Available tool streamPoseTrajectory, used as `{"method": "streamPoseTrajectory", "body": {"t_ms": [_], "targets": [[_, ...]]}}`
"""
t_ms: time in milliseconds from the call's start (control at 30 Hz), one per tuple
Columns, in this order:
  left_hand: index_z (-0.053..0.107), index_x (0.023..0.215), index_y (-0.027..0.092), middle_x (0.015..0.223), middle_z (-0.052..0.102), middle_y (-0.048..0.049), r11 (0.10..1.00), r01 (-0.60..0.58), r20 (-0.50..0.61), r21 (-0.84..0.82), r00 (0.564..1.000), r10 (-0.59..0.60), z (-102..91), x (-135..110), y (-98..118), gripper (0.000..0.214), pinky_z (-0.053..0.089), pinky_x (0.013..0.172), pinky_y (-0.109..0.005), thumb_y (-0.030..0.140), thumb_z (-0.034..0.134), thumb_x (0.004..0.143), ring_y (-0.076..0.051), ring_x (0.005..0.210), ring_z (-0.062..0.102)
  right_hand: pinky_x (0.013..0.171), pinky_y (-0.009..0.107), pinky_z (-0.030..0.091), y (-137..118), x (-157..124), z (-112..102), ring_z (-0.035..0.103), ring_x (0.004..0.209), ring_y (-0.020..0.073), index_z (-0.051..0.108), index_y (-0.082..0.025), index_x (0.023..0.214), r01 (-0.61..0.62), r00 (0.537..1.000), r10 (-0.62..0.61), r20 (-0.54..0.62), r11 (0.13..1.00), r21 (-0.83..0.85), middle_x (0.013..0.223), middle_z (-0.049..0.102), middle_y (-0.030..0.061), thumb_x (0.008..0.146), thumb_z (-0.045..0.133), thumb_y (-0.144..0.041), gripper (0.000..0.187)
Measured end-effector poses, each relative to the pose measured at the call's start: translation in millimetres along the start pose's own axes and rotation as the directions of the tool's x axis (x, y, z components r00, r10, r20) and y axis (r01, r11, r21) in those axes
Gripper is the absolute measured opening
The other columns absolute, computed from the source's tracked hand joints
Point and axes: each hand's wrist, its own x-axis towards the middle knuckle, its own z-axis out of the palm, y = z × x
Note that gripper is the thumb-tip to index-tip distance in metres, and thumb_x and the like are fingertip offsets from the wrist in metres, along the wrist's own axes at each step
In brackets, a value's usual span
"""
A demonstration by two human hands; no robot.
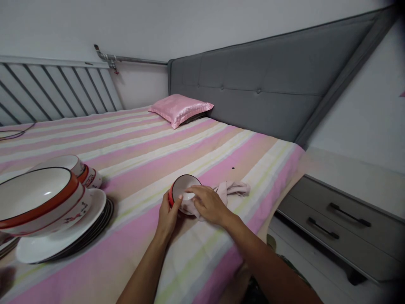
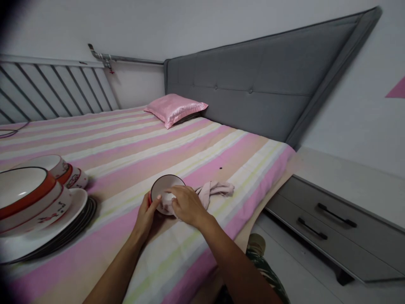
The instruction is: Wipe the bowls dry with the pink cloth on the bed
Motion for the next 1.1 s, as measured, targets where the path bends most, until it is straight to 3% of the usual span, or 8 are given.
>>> {"method": "streamPoseTrajectory", "body": {"t_ms": [167,367,500,600,667,833,967,1100], "targets": [[0.051,0.126,0.019,0.124,0.059,-0.0083,0.995,-0.048,0.052,0.092,0.998,0.044,-0.7,-1.2,1.0,0.055,0.037,0.1,-0.038,0.051,0.057,0.082,-0.025,0.116,0.052,0.091,0.034,0.043,-4.2,-8.3,1.6,0.062,0.102,0.0221,0.069,-0.019,0.101,-0.013,0.937,0.027,0.348,0.999,-0.043,0.108,0.07,0.0064,0.081,0.042,-0.011,0.035],[0.05,0.128,0.019,0.128,0.057,-0.0094,0.991,-0.02,0.043,0.136,0.999,0.014,-1.5,-0.2,0.3,0.056,0.035,0.102,-0.038,0.055,0.052,0.084,-0.026,0.12,0.05,0.1,0.036,0.04,-8.5,-11.6,3.2,0.056,0.117,0.0236,0.06,-0.023,0.124,-0.146,0.897,0.054,0.438,0.973,0.179,0.128,0.062,0.004,0.077,0.044,-0.013,0.051],[0.05,0.129,0.018,0.127,0.057,-0.0106,0.987,-0.044,0.048,0.157,0.998,0.037,-1.5,2.4,-2.4,0.057,0.034,0.103,-0.038,0.056,0.049,0.086,-0.025,0.12,0.05,0.108,0.034,0.033,-9.0,-7.1,10.5,0.047,0.128,0.0175,0.047,-0.022,0.137,-0.282,0.893,-0.021,0.449,0.751,0.597,0.139,0.052,0.0039,0.071,0.041,-0.008,0.067],[0.05,0.128,0.016,0.124,0.059,-0.012,0.981,-0.065,0.054,0.184,0.997,0.056,-1.4,4.0,-3.5,0.061,0.035,0.103,-0.039,0.058,0.047,0.085,-0.026,0.118,0.052,0.111,0.032,0.029,-8.7,-5.9,14.5,0.041,0.134,0.0145,0.038,-0.021,0.142,-0.345,0.887,-0.044,0.46,0.598,0.723,0.142,0.048,0.0059,0.069,0.039,-0.005,0.074],[0.051,0.127,0.015,0.124,0.059,-0.0128,0.979,-0.07,0.055,0.192,0.997,0.06,-1.4,4.3,-3.1,0.063,0.036,0.102,-0.04,0.06,0.048,0.084,-0.027,0.117,0.052,0.11,0.034,0.031,-9.0,-6.7,13.1,0.043,0.132,0.0171,0.037,-0.021,0.142,-0.317,0.879,-0.041,0.474,0.694,0.647,0.141,0.049,0.0068,0.07,0.042,-0.007,0.074],[0.049,0.129,0.017,0.129,0.056,-0.0125,0.977,-0.08,0.069,0.196,0.995,0.068,-1.2,2.3,1.2,0.063,0.034,0.104,-0.041,0.06,0.048,0.084,-0.027,0.12,0.05,0.105,0.043,0.037,-8.5,-10.9,4.7,0.052,0.122,0.027,0.038,-0.02,0.143,-0.103,0.841,0.018,0.541,0.987,0.127,0.136,0.054,0.0107,0.072,0.052,-0.012,0.072],[0.05,0.127,0.017,0.129,0.057,-0.0119,0.98,-0.078,0.078,0.181,0.995,0.065,-1.2,2.0,2.1,0.061,0.035,0.104,-0.04,0.059,0.049,0.084,-0.027,0.12,0.05,0.117,0.048,0.014,-1.1,-14.1,8.3,0.032,0.138,0.0299,0.042,-0.012,0.14,-0.045,0.859,0.143,0.492,0.978,-0.205,0.143,0.046,0.0123,0.077,0.048,-0.012,0.064],[0.048,0.13,0.018,0.131,0.055,-0.0114,0.992,-0.023,0.073,0.125,0.997,0.014,-1.2,3.4,-1.7,0.061,0.035,0.105,-0.04,0.057,0.053,0.083,-0.026,0.122,0.049,0.119,0.045,0.009,9.8,-16.3,17.0,0.015,0.145,0.0296,0.042,-0.008,0.141,-0.043,0.911,0.181,0.37,0.935,-0.351,0.153,0.03,0.0143,0.082,0.047,-0.018,0.059]]}}
